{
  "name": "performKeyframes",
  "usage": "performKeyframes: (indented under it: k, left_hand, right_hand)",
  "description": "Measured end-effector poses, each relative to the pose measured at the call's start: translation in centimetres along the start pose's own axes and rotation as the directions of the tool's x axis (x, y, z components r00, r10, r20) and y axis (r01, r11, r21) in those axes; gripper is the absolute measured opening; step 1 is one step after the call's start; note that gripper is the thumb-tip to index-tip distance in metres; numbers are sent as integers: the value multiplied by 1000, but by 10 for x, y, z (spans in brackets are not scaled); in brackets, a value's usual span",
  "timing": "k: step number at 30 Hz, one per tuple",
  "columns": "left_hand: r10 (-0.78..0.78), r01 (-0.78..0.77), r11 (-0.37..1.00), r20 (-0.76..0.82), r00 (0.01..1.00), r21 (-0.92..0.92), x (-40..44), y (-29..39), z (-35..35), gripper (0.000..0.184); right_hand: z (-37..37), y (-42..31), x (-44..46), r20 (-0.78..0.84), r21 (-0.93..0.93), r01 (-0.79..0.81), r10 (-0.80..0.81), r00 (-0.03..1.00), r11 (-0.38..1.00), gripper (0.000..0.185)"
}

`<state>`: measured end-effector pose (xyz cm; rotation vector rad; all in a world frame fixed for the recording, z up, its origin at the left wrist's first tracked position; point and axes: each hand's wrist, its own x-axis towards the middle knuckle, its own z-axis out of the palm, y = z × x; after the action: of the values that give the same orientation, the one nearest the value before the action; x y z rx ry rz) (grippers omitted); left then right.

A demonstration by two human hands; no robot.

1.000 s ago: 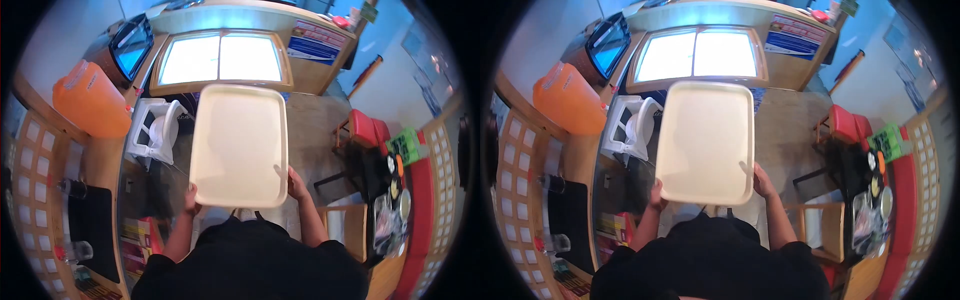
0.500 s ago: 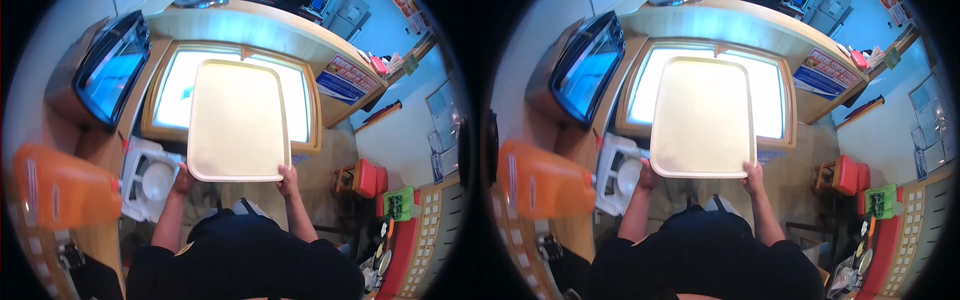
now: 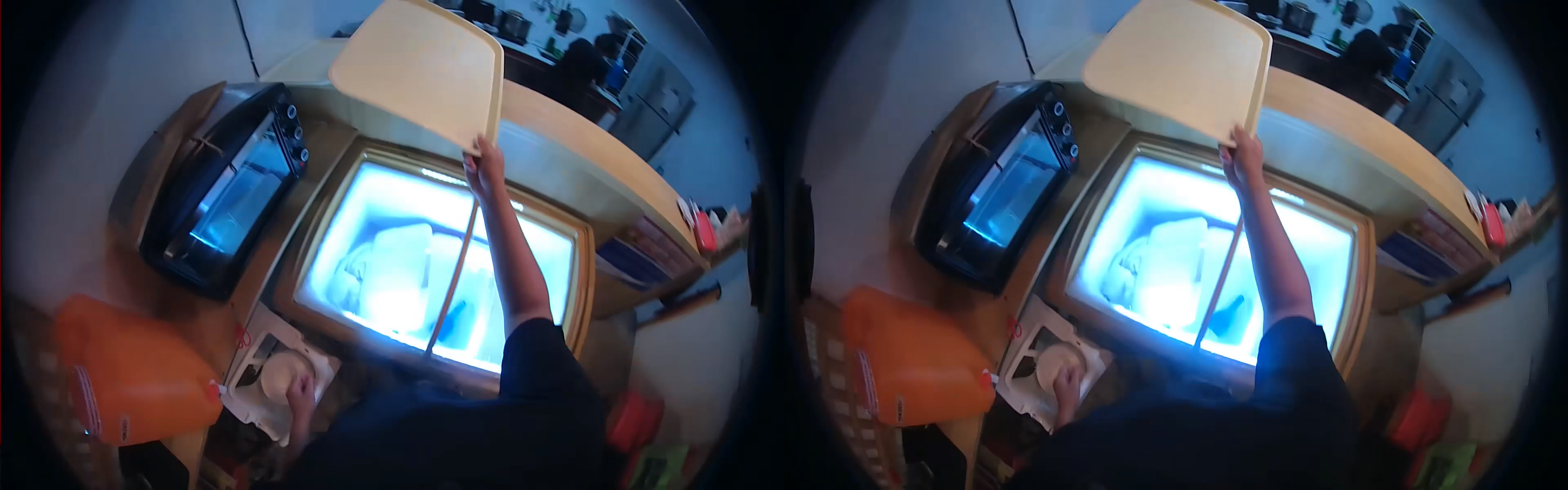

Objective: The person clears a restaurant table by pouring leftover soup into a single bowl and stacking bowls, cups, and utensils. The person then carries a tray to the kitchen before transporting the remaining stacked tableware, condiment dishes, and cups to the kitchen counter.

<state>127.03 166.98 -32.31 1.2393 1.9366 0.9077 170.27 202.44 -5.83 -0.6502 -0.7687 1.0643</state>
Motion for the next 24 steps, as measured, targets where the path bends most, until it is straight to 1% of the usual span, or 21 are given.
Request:
performKeyframes:
  k: [1,2,3,4,5,6,7,8,9,10,11,13,14,15,16,18,19,21,22,24]
  left_hand:
    - [-44,44,999,-41,998,-1,-6,-19,7,13]
    - [10,-3,997,-83,996,80,-13,-3,9,13]
    - [64,-44,986,-119,991,164,-25,21,8,14]
    - [56,-32,986,-142,988,165,-27,29,10,14]
    - [-21,26,999,-180,983,26,-31,33,12,14]
    - [-98,76,991,-209,973,-115,-34,33,16,14]
    - [-108,84,990,-232,967,-110,-41,30,16,14]
    - [-115,107,993,-288,951,-43,-49,24,15,14]
    - [-117,133,991,-341,933,24,-51,18,16,13]
    - [-120,139,990,-355,927,28,-56,25,12,13]
    - [-97,129,989,-336,937,73,-62,40,4,17]
    - [-74,121,982,-299,951,142,-70,67,-10,21]
    - [-81,129,979,-281,956,157,-62,73,-12,21]
    - [-87,136,976,-269,959,169,-49,78,-13,22]
    - [-100,149,974,-264,959,172,-36,77,-14,22]
    - [-122,168,972,-257,959,166,-5,73,-11,23]
    - [-124,167,973,-246,961,161,14,71,-9,24]
    - [-102,134,978,-199,975,158,52,72,-5,25]
    - [-88,115,981,-172,981,155,69,73,-3,25]
    - [-70,89,983,-122,990,158,95,73,-3,26]
  right_hand:
    - [16,9,42,23,8,24,-25,999,1000,20]
    - [38,17,82,2,-15,74,-74,997,997,20]
    - [52,30,125,18,-19,35,-35,999,999,18]
    - [82,32,148,-27,-102,60,-63,998,993,18]
    - [97,55,191,-76,-165,50,-63,995,985,20]
    - [117,68,211,-66,-274,55,-76,995,960,23]
    - [137,81,224,-55,-379,61,-88,995,923,26]
    - [153,95,236,-44,-364,52,-73,996,930,26]
    - [167,108,247,-77,-467,1,-41,996,884,29]
    - [180,122,257,-114,-564,-50,-18,993,825,31]
    - [191,137,265,-110,-554,-53,-10,994,831,31]
    - [204,170,276,-124,-386,-79,33,992,919,36]
    - [204,185,283,-134,-384,-84,34,990,920,36]
    - [204,199,290,-62,-579,-77,50,997,812,40]
    - [206,211,297,8,-745,-48,81,997,666,45]
    - [211,227,290,-25,-833,62,-149,989,550,61]
    - [203,268,316,273,-898,300,-127,953,322,70]
    - [199,287,338,391,-905,387,-16,920,175,81]
    - [209,279,318,255,-930,242,12,967,277,82]
    - [213,275,301,148,-863,173,-91,985,475,64]
